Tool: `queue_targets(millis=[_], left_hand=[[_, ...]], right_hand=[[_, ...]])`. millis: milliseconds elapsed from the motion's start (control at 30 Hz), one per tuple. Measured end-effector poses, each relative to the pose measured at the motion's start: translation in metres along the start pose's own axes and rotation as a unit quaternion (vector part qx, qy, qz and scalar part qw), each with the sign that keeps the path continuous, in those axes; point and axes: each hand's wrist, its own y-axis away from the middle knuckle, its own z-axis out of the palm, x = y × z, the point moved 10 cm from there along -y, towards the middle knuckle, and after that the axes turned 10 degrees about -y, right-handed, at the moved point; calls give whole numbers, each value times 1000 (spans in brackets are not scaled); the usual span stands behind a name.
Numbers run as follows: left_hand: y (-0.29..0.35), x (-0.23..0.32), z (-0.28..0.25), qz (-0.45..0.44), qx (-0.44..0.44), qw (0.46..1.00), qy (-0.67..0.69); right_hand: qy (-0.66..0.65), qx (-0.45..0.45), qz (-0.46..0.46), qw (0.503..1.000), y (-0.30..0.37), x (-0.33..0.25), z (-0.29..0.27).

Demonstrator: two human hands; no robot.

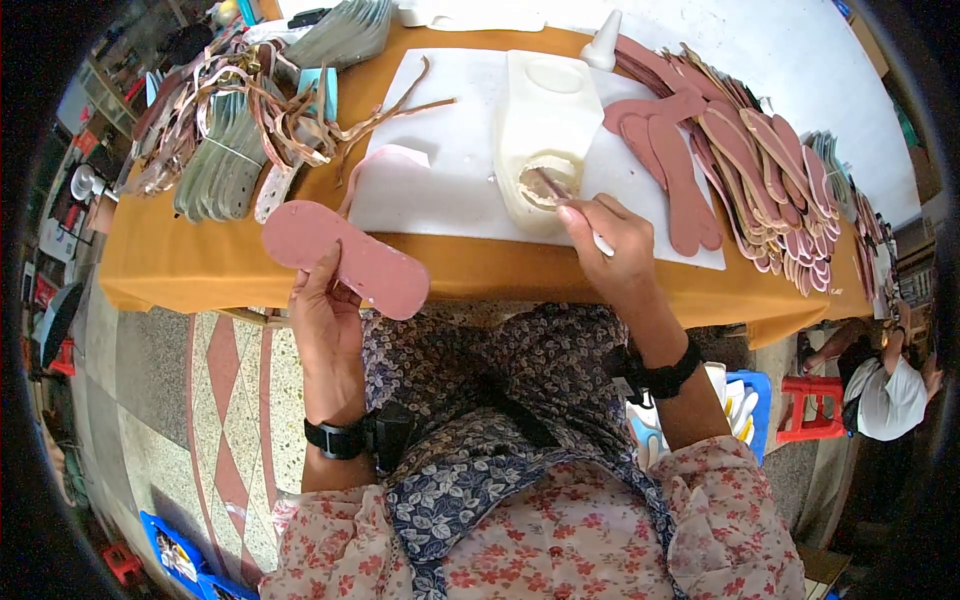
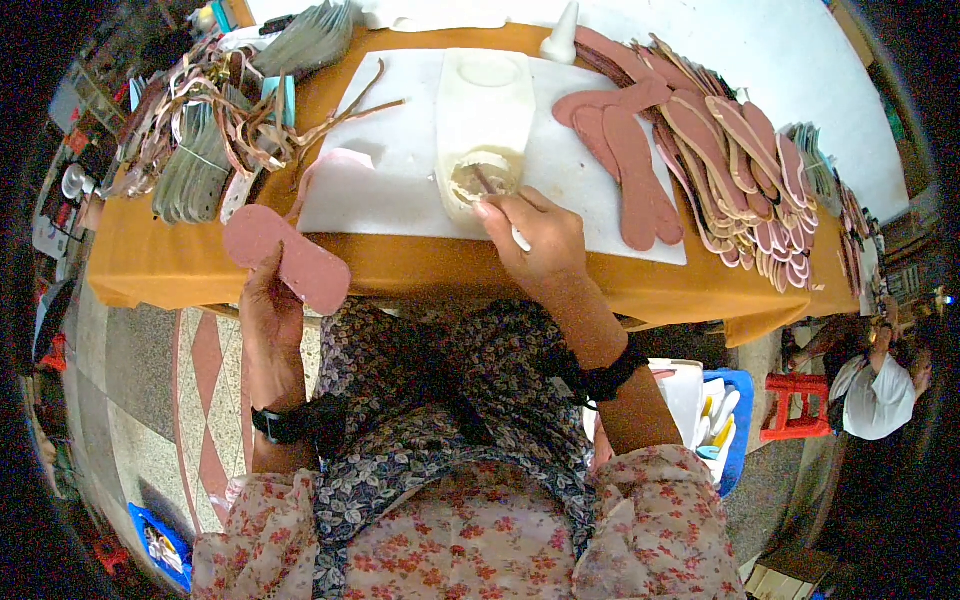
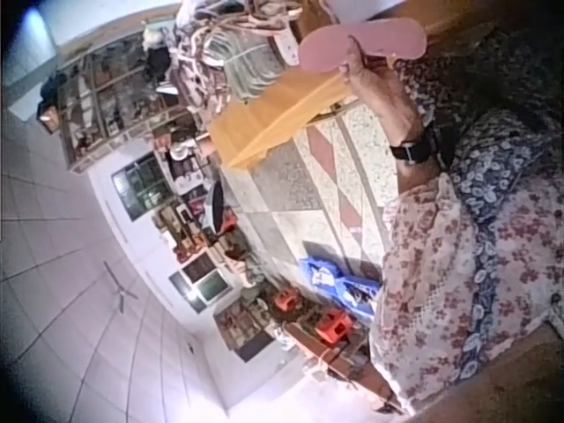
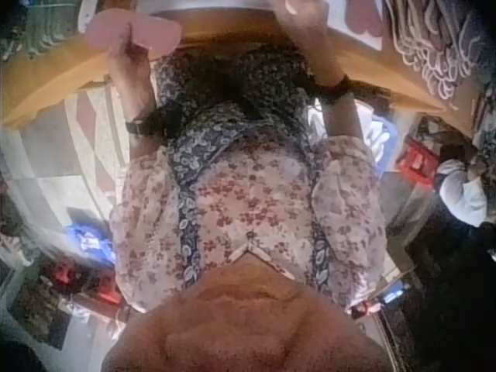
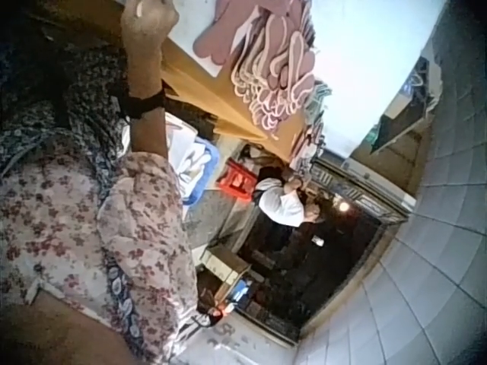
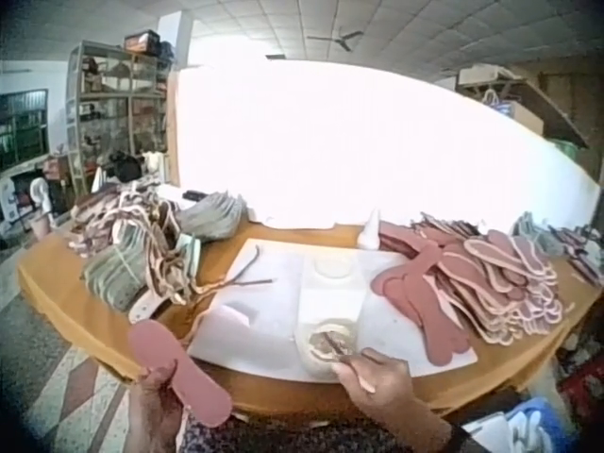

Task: The recorder is applying glue to the edges and surfaces of shoe soles using a brush.

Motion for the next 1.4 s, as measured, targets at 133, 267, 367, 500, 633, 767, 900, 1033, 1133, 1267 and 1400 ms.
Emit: queue_targets(millis=[133, 267, 367, 500, 633, 767, 900, 1033, 1133, 1267, 1400], left_hand=[[-1, -2, -3, 4, 5, 1000, 6], [-2, -4, -4, -2, -8, 1000, -13], [-3, -5, -7, -2, -3, 1000, -14], [1, -2, 1, -4, -12, 1000, -16], [1, -3, -1, -8, -10, 1000, -21], [2, 0, -2, 6, 8, 1000, -10], [2, -1, -9, -15, 3, 1000, -12], [-6, -7, -12, 1, 18, 1000, -21], [-4, -5, -11, -4, 48, 997, -55], [0, -3, -1, 0, 41, 999, -26], [5, -5, 8, -11, 55, 998, -33]], right_hand=[[-91, -42, 30, 995, 4, 11, 3], [-174, -34, 102, 979, 4, 29, -9], [-127, -43, 89, 987, -2, 23, -14], [-47, -37, 24, 998, -5, 7, -8], [-43, -14, 13, 999, -1, 6, -5], [-82, -35, 62, 994, 0, 12, -8], [-64, -50, 99, 992, 2, 9, -16], [-107, 21, 62, 992, 13, -5, -40], [-141, 8, 166, 976, 31, -6, -56], [-260, -71, 121, 955, 51, -33, -52], [-357, -92, 102, 924, 62, -49, -40]])
